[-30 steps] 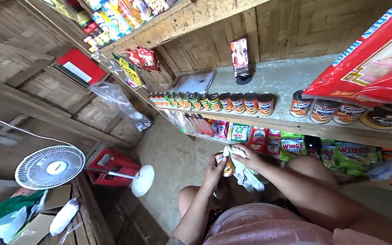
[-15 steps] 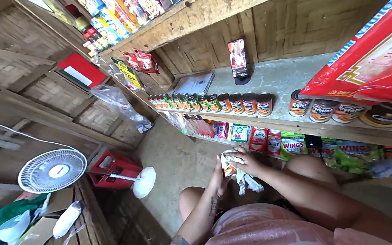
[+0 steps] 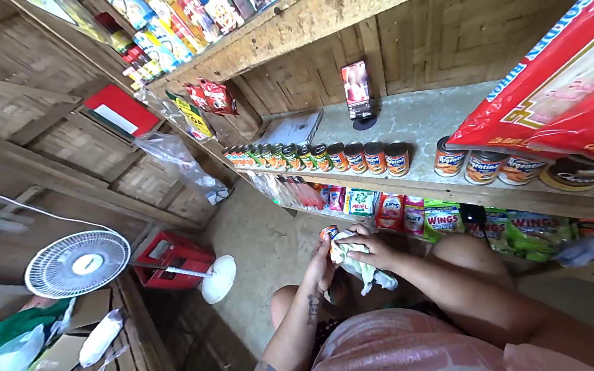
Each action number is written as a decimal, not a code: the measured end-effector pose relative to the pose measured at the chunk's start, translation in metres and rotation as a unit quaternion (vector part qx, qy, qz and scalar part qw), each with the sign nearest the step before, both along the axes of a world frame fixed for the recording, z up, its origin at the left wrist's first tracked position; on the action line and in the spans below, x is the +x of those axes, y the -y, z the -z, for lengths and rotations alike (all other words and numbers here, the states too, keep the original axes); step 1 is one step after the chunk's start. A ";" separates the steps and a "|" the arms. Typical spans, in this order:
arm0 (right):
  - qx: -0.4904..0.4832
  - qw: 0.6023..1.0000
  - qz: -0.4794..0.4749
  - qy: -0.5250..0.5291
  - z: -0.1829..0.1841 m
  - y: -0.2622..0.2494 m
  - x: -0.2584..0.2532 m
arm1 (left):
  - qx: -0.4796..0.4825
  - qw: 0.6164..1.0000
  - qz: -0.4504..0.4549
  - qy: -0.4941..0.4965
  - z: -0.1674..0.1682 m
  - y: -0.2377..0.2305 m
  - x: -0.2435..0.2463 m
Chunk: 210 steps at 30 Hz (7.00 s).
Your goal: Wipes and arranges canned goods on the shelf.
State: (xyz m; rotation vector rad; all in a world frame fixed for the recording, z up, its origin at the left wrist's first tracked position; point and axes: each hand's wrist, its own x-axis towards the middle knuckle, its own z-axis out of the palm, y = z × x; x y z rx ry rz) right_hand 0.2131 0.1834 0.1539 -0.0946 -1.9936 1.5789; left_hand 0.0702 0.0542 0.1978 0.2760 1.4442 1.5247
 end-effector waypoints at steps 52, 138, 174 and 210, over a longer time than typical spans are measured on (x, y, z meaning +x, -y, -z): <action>-0.065 0.991 0.107 0.043 -0.027 0.004 0.006 | 0.087 0.995 -0.018 0.044 -0.016 -0.002 0.021; -0.368 0.891 0.058 0.260 -0.052 -0.005 0.011 | 0.182 0.807 0.188 -0.530 -0.029 0.003 0.010; -0.241 0.936 0.140 0.216 -0.032 -0.014 0.002 | 0.112 0.722 0.247 -0.637 -0.020 0.012 0.011; 0.028 0.949 -0.013 0.313 -0.023 -0.010 0.007 | 0.199 0.610 0.296 -0.708 -0.122 -0.165 0.067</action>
